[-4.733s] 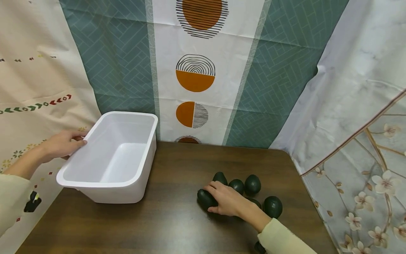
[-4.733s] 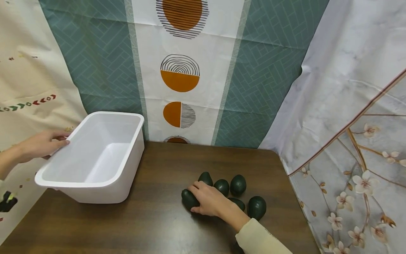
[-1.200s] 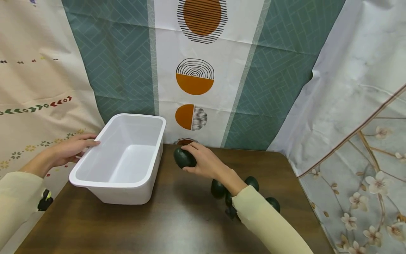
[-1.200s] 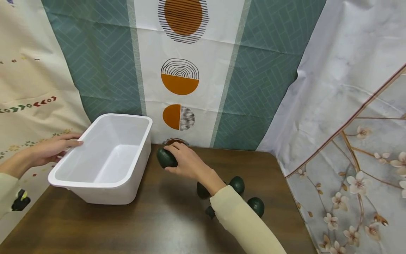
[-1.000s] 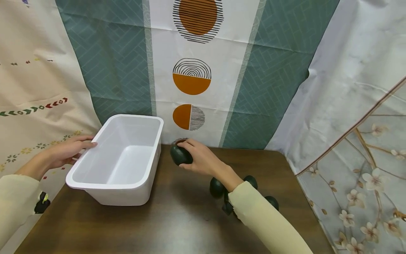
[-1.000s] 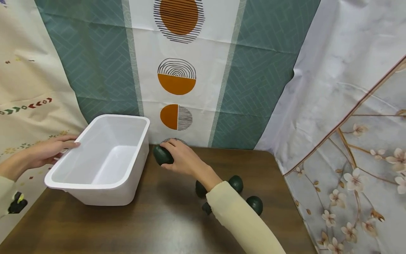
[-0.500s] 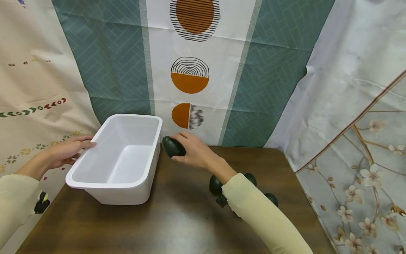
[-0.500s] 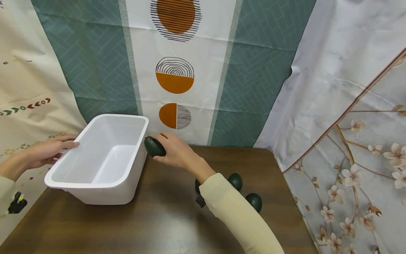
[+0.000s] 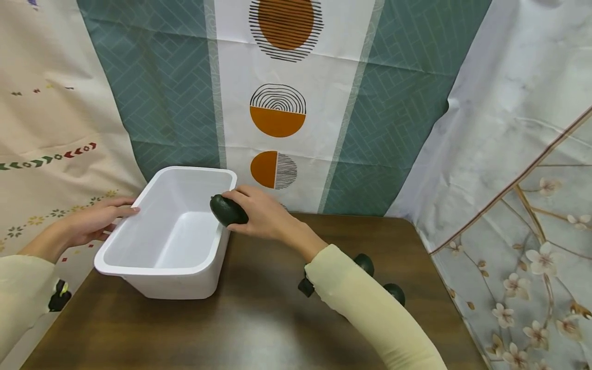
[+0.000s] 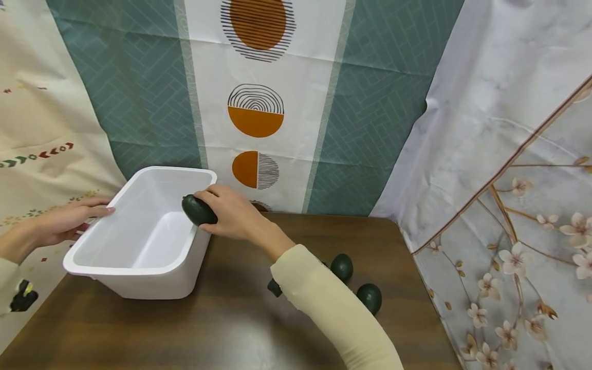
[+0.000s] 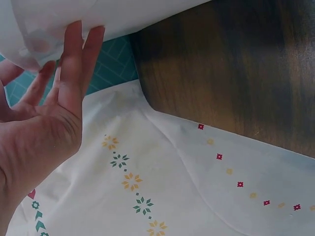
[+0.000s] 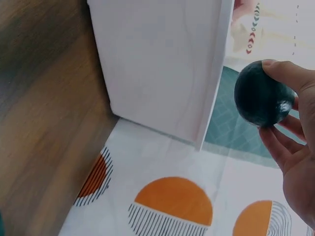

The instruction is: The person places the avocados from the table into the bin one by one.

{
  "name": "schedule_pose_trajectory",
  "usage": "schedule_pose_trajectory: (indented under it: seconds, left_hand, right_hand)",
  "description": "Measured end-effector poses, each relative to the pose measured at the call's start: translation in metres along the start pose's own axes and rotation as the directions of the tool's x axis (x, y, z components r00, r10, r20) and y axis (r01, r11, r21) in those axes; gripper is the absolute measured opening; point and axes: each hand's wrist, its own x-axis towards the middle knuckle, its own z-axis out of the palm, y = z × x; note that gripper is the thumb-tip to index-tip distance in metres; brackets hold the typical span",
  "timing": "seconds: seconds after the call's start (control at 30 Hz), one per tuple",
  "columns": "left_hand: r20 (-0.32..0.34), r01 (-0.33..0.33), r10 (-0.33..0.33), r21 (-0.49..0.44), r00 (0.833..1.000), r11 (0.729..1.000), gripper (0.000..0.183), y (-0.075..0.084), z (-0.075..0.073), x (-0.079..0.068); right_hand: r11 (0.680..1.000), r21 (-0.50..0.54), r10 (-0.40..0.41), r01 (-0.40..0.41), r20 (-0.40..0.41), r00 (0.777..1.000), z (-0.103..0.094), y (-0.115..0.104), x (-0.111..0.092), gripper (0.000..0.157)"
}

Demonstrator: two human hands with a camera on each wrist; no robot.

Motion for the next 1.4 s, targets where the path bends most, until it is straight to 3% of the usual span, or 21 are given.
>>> schedule_pose_trajectory:
  seconds: [0.37, 0.73, 1.23, 1.4]
  left_hand:
    - [0.015, 0.016, -0.015, -0.015, 1.0, 1.0, 0.072, -0.001, 0.001, 0.0]
    - [0.014, 0.025, -0.025, 0.003, 1.0, 1.0, 0.073, -0.003, -0.001, -0.002]
    - [0.016, -0.006, 0.006, 0.018, 1.0, 1.0, 0.072, -0.003, 0.0, -0.001]
    - [0.015, -0.011, 0.011, 0.01, 1.0, 1.0, 0.073, -0.003, 0.001, -0.002]
  right_hand:
    - [0.999, -0.012, -0.042, 0.042, 0.025, 0.999, 0.002, -0.018, 0.018, 0.069]
    - [0.999, -0.007, -0.048, 0.048, 0.034, 0.998, 0.017, -0.032, 0.03, 0.069]
    - [0.999, 0.006, -0.035, 0.034, 0.048, 0.998, 0.036, -0.04, 0.032, 0.067]
    - [0.997, 0.082, -0.005, 0.002, 0.038, 0.999, 0.038, -0.04, 0.031, 0.067]
